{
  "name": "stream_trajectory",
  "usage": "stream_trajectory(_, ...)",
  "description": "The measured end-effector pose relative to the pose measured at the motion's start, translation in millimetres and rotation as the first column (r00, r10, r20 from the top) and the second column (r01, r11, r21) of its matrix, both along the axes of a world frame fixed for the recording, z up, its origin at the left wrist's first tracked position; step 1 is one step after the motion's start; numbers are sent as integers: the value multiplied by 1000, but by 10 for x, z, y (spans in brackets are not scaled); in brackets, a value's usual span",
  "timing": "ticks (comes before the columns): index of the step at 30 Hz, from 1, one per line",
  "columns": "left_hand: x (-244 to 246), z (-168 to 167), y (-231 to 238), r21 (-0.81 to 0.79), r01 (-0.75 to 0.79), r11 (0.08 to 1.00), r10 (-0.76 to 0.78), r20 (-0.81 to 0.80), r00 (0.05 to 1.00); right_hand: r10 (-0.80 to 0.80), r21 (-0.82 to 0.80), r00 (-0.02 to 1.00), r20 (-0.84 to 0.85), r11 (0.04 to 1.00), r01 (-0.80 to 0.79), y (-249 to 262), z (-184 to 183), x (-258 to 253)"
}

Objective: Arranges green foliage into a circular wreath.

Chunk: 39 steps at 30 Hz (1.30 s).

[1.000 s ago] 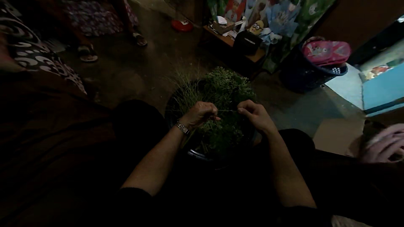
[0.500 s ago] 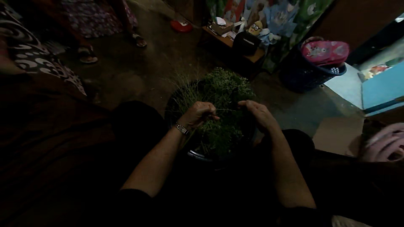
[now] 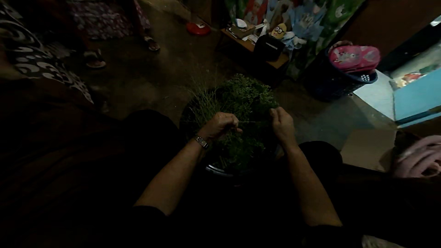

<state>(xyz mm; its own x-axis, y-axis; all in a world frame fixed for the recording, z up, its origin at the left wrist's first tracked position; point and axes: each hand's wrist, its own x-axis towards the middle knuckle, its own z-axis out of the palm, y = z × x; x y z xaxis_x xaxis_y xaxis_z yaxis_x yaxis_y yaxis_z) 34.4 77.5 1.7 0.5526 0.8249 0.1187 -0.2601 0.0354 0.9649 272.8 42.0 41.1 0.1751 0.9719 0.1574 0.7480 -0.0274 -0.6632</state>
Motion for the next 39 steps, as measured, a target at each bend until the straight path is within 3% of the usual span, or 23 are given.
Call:
stream_trajectory(3, -71, 15, 26, 11, -26, 1000, 26, 26, 999, -27, 65, 999, -31, 997, 29, 37, -4, 203)
stream_trajectory(12, -35, 24, -3, -11, -14, 1000, 15, 37, 999, 343, -20, 887, -308, 930, -367, -25, -17, 137)
stream_trajectory(16, -43, 30, -10, -4, -21, 1000, 21, 5, 1000, 376, 3, 830, -412, 911, -412, -41, -59, 22)
stream_trajectory(18, -40, 33, -14, -1, -17, 1000, 17, -9, 1000, 386, -10, 838, -386, 906, -422, -26, -59, 35)
stream_trajectory(23, 14, -18, 5, 44, 18, 999, -14, -90, 996, 362, -72, 922, -140, 925, -374, 15, -8, 102)
stream_trajectory(26, 8, 43, -26, 4, -26, 1000, 26, -70, 997, 248, -85, 969, -15, 965, -248, 9, 48, 166)
stream_trajectory(30, -71, -4, 46, 19, -47, 999, 47, 1, 999, 79, 105, 994, -73, 992, -71, 23, 33, 328)
stream_trajectory(33, -58, -13, 26, 3, -42, 999, 42, 25, 999, 151, 114, 985, -88, 983, -140, 15, 29, 317)
stream_trajectory(35, -42, -17, 17, -16, -46, 999, 46, 20, 999, 205, 12, 964, -167, 978, -206, -6, 25, 221)
stream_trajectory(39, 7, 28, -17, -39, -113, 993, 112, -20, 993, 464, -194, 835, -296, 827, -528, -35, 22, 88)
